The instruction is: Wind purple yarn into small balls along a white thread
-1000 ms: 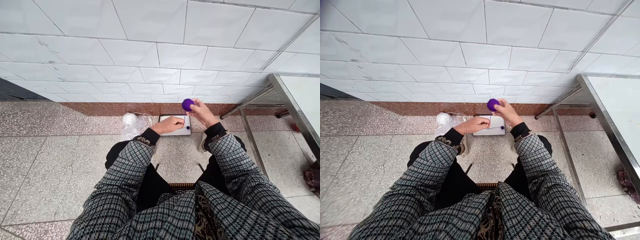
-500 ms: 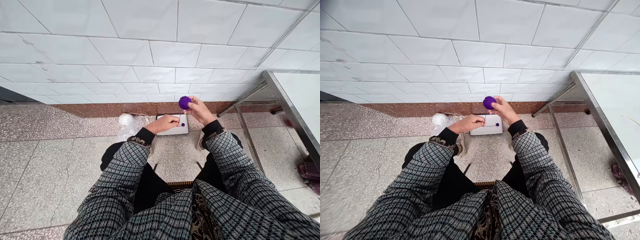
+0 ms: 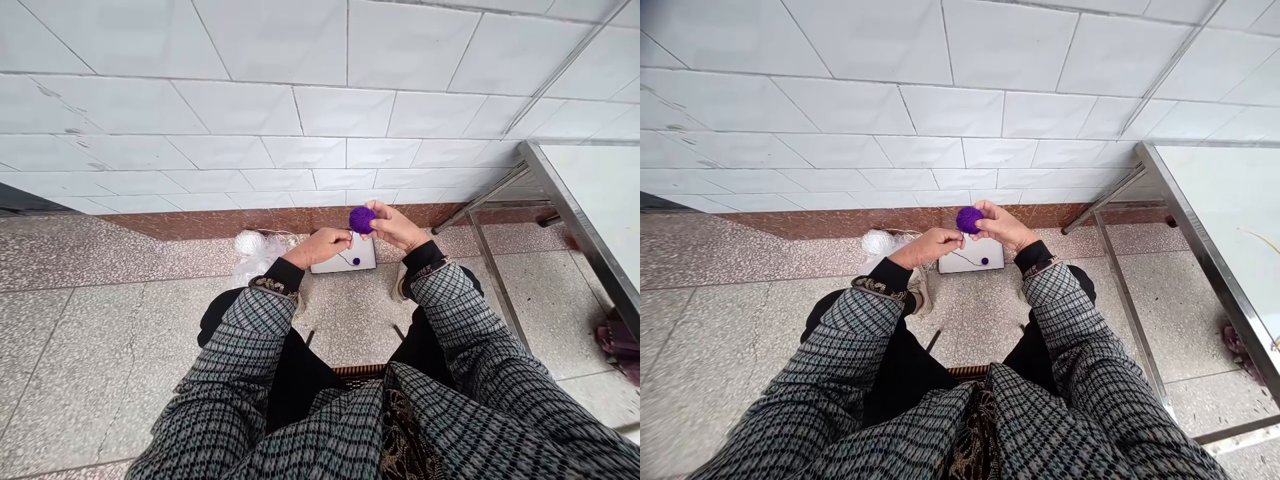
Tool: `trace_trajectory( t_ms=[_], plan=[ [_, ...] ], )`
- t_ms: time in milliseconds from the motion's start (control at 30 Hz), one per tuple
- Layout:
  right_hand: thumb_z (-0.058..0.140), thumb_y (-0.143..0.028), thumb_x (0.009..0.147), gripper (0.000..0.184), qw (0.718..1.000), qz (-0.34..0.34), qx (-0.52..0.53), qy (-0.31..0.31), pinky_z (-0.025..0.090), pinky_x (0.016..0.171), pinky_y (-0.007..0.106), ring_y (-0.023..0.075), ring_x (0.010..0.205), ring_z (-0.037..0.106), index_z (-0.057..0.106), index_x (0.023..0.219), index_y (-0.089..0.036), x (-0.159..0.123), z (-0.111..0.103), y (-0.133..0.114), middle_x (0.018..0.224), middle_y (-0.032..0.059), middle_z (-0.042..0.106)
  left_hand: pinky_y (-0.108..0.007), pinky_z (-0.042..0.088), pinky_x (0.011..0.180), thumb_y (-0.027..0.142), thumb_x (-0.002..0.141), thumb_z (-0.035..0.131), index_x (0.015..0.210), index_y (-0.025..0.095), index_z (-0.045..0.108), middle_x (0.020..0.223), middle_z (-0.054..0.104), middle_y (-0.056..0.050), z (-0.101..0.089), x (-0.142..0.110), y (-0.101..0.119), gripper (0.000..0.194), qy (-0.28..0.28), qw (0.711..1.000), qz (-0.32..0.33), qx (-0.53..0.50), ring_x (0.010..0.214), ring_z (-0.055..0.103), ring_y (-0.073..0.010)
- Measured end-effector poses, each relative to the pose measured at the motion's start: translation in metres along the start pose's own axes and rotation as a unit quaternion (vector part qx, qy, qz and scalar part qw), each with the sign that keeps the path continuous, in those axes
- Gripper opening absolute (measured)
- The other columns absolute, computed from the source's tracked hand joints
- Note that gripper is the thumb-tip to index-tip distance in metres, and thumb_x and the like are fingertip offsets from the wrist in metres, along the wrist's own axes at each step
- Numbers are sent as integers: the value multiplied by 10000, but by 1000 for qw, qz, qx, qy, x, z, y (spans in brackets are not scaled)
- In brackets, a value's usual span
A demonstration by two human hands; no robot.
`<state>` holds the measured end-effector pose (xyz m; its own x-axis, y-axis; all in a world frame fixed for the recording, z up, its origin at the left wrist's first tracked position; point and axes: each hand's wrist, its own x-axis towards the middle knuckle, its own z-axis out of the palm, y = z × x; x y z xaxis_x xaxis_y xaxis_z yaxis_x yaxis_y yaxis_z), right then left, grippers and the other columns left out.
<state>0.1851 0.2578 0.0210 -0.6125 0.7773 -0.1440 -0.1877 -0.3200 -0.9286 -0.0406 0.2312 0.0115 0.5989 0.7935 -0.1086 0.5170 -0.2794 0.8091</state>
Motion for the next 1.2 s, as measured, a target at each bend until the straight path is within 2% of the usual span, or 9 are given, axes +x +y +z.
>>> trace_trajectory(
  t_ms=[200,300,433,567,833,933,1033,1100,1200],
  plan=[
    [817,-331,720,479,982,-32,-123,141,520,660,263,118,769,587,426,979,-236,11,-1,12,974,-1,581,-257,418,715,230,905,511,786,173,658,737,651,4,9,1,5,197,-53,998,17,16,664,537,-132],
    [778,-213,718,396,954,9,-243,174,464,610,250,122,740,532,449,938,-223,12,-4,16,907,-6,559,-264,431,742,220,911,499,802,171,654,782,680,-15,4,0,3,196,4,999,22,24,725,580,-145],
    [796,-155,678,365,952,82,-294,13,466,603,241,112,712,516,531,926,-198,5,0,12,859,-13,562,-276,450,793,203,908,496,832,170,647,878,706,-44,-6,-2,0,172,101,994,20,34,819,610,-161],
    [855,-314,696,453,985,63,-124,-99,521,615,246,111,725,584,537,1000,-208,-2,5,2,920,-2,597,-286,452,787,220,916,498,824,172,634,861,690,-41,-8,0,-4,171,113,993,6,30,806,593,-163],
    [927,-483,647,641,997,-55,-1,59,565,705,248,111,789,619,454,1017,-260,6,2,3,985,-16,599,-252,394,675,249,921,488,788,174,617,710,602,18,17,5,-3,200,4,1000,4,7,647,507,-125],
    [878,-421,699,555,990,-59,-63,115,541,680,240,114,794,599,452,1009,-249,11,-1,10,1001,-7,601,-249,395,670,229,910,496,779,176,627,713,618,13,20,4,2,192,-40,999,34,5,636,511,-122],
    [804,-242,726,405,966,-26,-197,166,516,690,246,128,807,570,487,976,-222,13,-4,15,945,-2,597,-258,408,687,223,912,495,785,175,635,746,648,-5,13,1,4,195,-18,999,38,18,670,546,-133],
    [771,-145,705,351,954,23,-274,120,513,720,259,135,814,561,532,956,-204,10,-5,15,916,1,603,-269,423,721,216,915,490,804,173,641,796,675,-25,5,-2,4,192,36,998,32,33,732,579,-148],
    [775,-138,700,339,953,100,-276,-71,521,712,271,139,810,574,597,985,-187,3,-3,9,959,21,635,-284,440,775,219,926,492,835,172,647,870,702,-50,-6,-4,1,185,97,994,28,43,812,600,-163]
  ],
)
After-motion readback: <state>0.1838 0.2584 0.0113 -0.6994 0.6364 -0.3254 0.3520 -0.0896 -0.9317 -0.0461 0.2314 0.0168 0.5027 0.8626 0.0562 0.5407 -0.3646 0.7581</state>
